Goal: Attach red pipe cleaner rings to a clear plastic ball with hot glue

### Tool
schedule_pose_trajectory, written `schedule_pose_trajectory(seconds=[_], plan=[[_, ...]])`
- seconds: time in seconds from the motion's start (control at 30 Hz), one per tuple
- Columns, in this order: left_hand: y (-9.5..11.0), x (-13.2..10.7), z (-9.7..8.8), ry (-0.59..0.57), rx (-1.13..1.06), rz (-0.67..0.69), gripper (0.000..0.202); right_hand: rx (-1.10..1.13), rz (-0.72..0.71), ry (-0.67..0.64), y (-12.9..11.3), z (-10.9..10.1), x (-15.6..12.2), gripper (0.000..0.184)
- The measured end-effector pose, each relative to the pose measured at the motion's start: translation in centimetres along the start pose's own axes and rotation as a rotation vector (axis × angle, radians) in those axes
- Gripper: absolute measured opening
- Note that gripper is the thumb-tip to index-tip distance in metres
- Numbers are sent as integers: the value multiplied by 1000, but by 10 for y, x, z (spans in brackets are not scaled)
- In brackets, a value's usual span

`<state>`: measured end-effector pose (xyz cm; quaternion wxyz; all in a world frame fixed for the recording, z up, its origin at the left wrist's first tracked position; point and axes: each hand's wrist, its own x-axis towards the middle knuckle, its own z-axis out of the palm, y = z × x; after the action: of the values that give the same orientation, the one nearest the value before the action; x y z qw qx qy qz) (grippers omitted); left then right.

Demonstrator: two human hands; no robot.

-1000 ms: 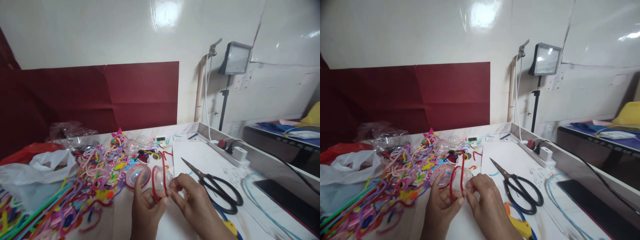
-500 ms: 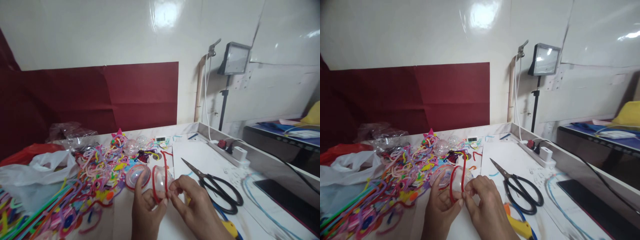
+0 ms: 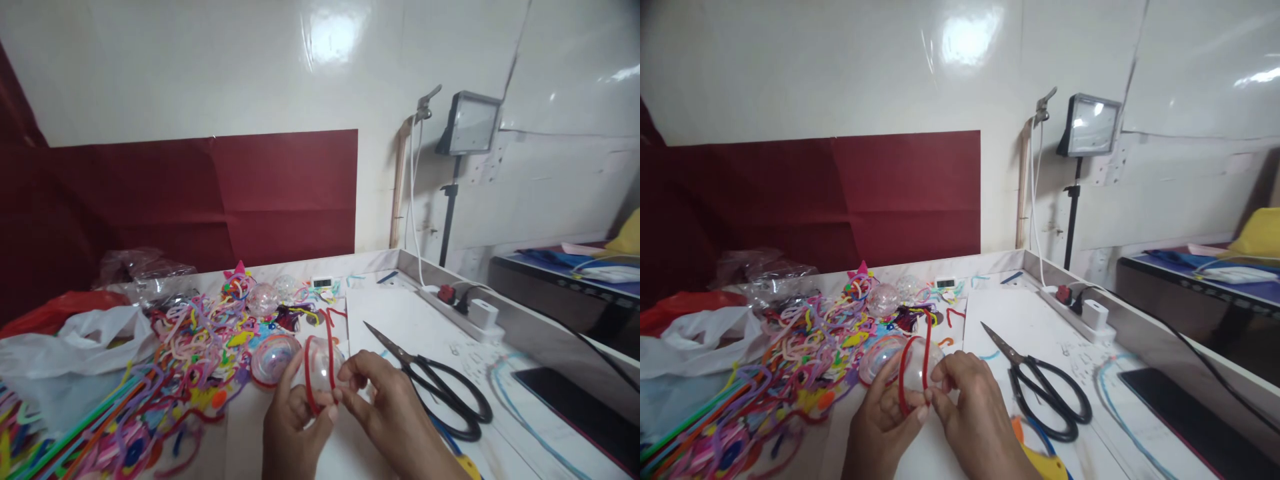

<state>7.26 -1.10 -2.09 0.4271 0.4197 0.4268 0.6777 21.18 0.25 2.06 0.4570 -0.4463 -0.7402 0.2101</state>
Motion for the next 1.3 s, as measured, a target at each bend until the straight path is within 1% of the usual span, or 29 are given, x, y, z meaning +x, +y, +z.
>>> schedule_pose_trajectory(seconds=[0.13,0.23,0.33,0.4,0.5,0.6,0.77,0.83,0.9,1.0,1.1,1.2,1.3], plan=[[0,0,-1,-13,47,-22,84,-38,70,-74,-4,-7,7,16],[-1,0,-1,-8,54,-41,79,-100,115,-138,-9,-13,14,21],[0,0,1,-17,41,-36,74,-159,146,-208,-14,-18,21,22],[1,0,2,-30,37,-31,70,-183,154,-229,-16,-21,25,22],[5,-1,5,-53,13,-30,68,-216,144,-251,-16,-23,31,20],[6,-1,5,-61,-8,-22,71,-244,117,-277,-16,-25,34,19],[-2,5,-1,-84,-26,-1,73,-291,76,-305,-22,-28,40,19],[-6,9,-4,-72,-42,-28,74,-305,56,-318,-25,-28,41,19],[-7,12,-7,-31,-51,-88,73,-316,40,-329,-27,-26,42,19],[-3,14,-6,21,-102,-161,66,-322,25,-344,-30,-23,41,19],[5,12,-2,52,-160,-171,56,-343,18,-352,-30,-20,41,19],[11,12,2,62,-193,-192,46,-381,16,-363,-31,-18,42,19],[12,14,2,54,-217,-235,39,-413,7,-392,-35,-19,44,19]])
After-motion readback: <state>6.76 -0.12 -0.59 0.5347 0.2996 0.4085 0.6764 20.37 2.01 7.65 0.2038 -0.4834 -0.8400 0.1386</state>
